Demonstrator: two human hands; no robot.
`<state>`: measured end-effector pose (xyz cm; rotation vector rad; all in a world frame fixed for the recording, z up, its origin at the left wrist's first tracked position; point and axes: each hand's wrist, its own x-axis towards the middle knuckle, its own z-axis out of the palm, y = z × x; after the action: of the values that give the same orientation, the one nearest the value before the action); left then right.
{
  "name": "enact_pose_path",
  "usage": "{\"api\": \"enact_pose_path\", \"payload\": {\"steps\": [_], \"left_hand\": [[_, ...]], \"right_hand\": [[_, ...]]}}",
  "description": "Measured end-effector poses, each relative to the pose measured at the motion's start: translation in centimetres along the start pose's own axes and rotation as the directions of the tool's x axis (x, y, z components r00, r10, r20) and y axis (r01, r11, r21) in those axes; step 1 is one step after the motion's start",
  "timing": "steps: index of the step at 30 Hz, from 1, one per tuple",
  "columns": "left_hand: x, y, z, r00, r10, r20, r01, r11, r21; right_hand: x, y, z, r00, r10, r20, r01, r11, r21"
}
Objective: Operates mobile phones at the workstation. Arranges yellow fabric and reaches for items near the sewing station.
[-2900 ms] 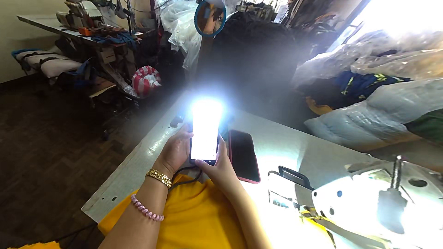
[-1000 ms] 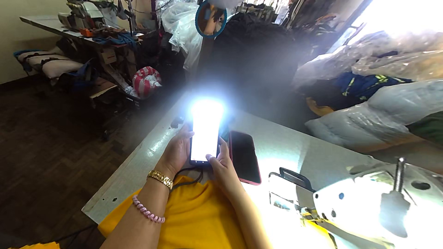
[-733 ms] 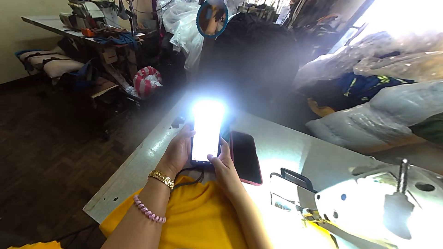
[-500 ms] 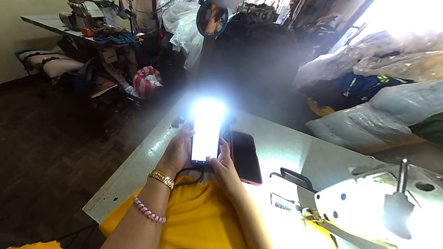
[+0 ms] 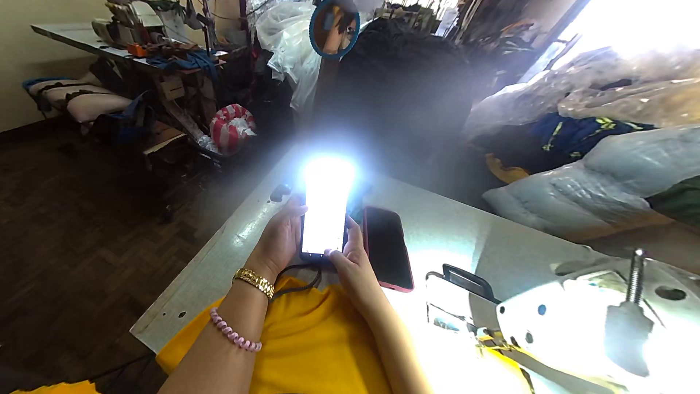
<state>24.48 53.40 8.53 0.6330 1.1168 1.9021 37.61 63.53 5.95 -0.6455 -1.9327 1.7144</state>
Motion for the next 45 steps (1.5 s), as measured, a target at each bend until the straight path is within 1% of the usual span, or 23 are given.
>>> {"api": "enact_pose_path", "payload": {"steps": [15,29,45], "left_hand": [[-0.09,-0.04,0.00,1.000,0.018,0.000,-0.018,1.000,0.021],[0.09,-0.07,-0.03,1.000,-0.004,-0.009,0.004,1.000,0.012],[0.13,-0.07,-0.11,1.000,-0.012,-0.023,0.013,0.999,0.029]], "right_hand": [[0.03,-0.04,-0.01,1.000,-0.009,0.004,0.009,1.000,0.013],[0.01,-0.12,-0.03,1.000,0.009,0.002,-0.009,1.000,-0.012],[0.07,-0.06,-0.01,1.000,-0.001,0.005,0.001,1.000,-0.001]]}}
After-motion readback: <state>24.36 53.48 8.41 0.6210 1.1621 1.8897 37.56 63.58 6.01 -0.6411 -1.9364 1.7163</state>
